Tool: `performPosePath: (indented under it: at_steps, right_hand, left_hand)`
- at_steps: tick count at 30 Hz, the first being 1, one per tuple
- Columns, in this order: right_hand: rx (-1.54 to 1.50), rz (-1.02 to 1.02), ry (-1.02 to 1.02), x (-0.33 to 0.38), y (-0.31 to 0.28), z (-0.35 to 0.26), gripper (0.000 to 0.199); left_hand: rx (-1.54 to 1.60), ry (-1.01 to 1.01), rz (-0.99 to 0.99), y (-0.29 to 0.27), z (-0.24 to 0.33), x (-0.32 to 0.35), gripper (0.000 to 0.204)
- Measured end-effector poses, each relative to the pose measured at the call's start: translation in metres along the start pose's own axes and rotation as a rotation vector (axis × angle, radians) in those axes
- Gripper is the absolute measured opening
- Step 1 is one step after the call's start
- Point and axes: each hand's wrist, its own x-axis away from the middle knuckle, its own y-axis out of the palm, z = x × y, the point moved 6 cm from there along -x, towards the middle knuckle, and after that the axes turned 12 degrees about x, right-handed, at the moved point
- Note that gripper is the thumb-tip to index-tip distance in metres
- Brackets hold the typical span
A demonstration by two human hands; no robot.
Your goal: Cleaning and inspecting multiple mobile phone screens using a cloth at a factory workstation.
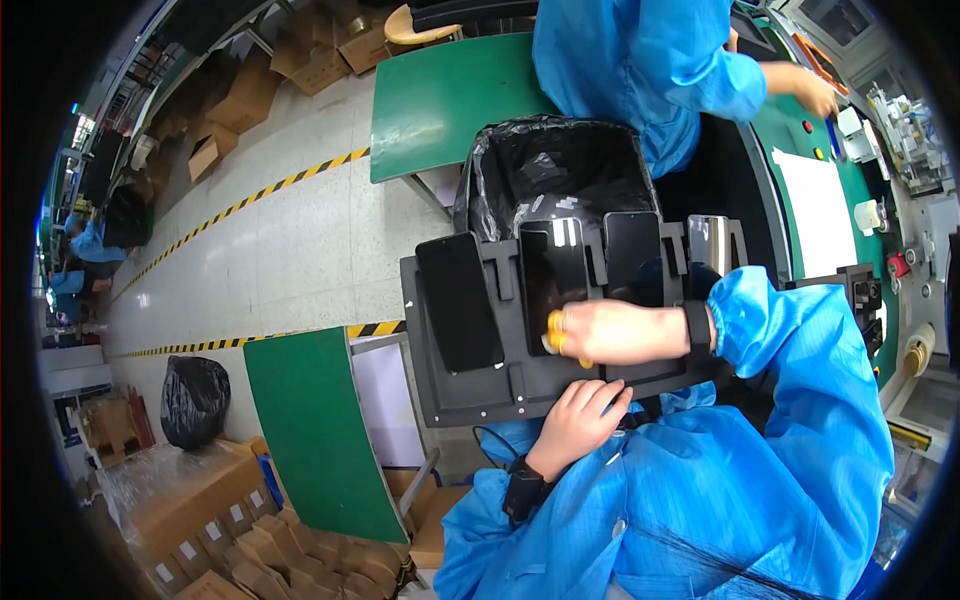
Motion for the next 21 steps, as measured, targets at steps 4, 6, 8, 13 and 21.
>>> performPosePath:
  at_steps: [4, 6, 8, 13, 21]
  right_hand:
    - [0.167, 0.201, 0.187, -0.019, -0.037, 0.078, 0.012]
    - [0.245, 0.183, 0.261, -0.036, -0.051, 0.087, 0.023]
    - [0.109, 0.152, 0.009, -0.036, -0.036, 0.026, 0.009]
    - [0.236, 0.135, 0.197, -0.036, -0.038, 0.086, 0.019]
    - [0.059, 0.149, 0.267, -0.065, -0.044, 0.058, 0.027]
  left_hand:
    - [-0.015, 0.038, 0.056, 0.003, -0.001, 0.004, 0.034]
    - [-0.006, 0.030, 0.030, 0.000, 0.000, 0.004, 0.034]
    - [0.001, 0.025, 0.018, 0.001, -0.001, 0.002, 0.034]
    - [0.009, 0.026, 0.009, 0.001, 0.000, 0.001, 0.033]
    - [-0.119, 0.065, 0.032, -0.015, 0.008, 0.011, 0.027]
